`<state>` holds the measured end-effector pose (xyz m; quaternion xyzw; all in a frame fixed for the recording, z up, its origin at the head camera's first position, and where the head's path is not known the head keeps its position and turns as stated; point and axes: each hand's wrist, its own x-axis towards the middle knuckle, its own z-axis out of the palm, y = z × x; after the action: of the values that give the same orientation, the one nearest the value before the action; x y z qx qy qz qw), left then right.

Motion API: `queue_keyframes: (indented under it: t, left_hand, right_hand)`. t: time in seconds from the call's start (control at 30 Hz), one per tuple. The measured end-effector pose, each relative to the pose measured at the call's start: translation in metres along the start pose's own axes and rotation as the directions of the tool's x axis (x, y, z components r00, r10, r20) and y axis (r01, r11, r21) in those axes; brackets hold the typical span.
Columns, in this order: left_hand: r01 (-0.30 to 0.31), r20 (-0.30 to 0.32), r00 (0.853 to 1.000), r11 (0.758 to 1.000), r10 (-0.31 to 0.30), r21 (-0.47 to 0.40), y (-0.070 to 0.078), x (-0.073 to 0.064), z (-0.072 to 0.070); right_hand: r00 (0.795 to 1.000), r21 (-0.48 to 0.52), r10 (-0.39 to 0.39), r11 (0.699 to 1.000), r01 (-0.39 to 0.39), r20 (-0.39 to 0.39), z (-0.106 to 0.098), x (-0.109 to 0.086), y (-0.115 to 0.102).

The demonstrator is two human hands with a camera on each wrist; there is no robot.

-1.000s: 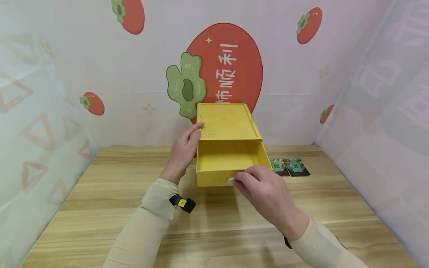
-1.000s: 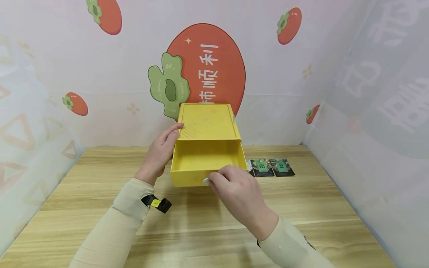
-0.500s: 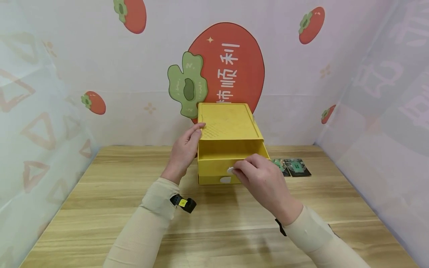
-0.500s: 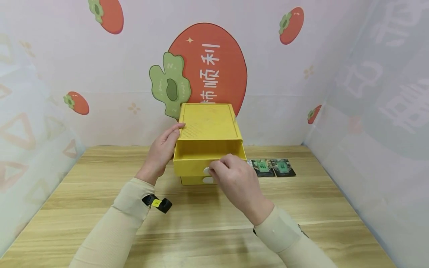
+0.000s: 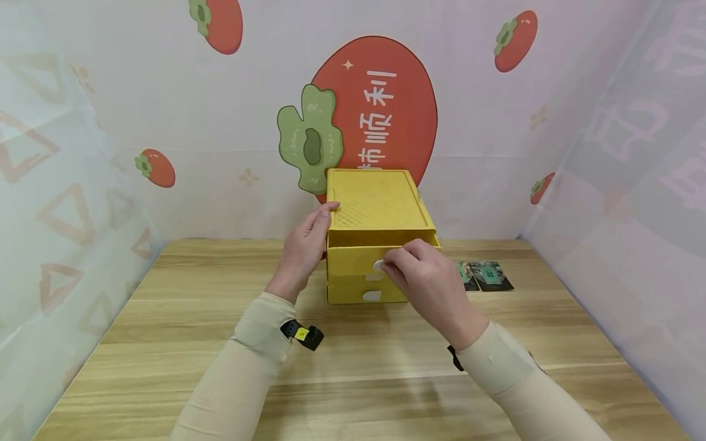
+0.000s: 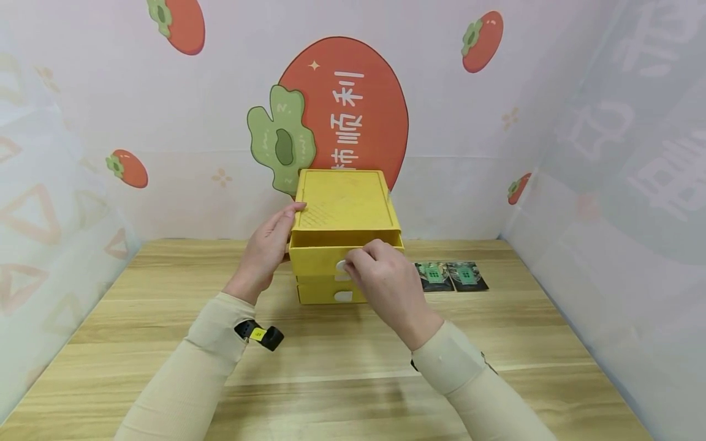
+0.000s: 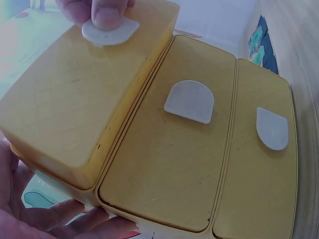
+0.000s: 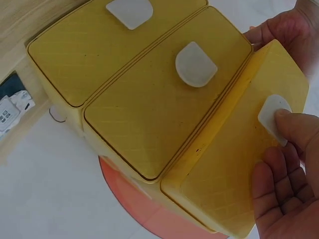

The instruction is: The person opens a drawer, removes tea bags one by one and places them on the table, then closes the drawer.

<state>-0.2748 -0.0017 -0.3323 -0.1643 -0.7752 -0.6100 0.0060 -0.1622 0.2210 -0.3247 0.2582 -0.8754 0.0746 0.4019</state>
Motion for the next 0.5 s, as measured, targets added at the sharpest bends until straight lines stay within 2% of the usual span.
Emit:
queue_keyframes:
  t: [0.5]
  left_hand:
    - [-0.010,0.006,1.000,1.000,0.010,0.001,-0.001,0.000,0.000]
  right_hand:
    - [0.999,-0.011,0.042,0.999,-0.042,0.009,0.014,0.011,0.010]
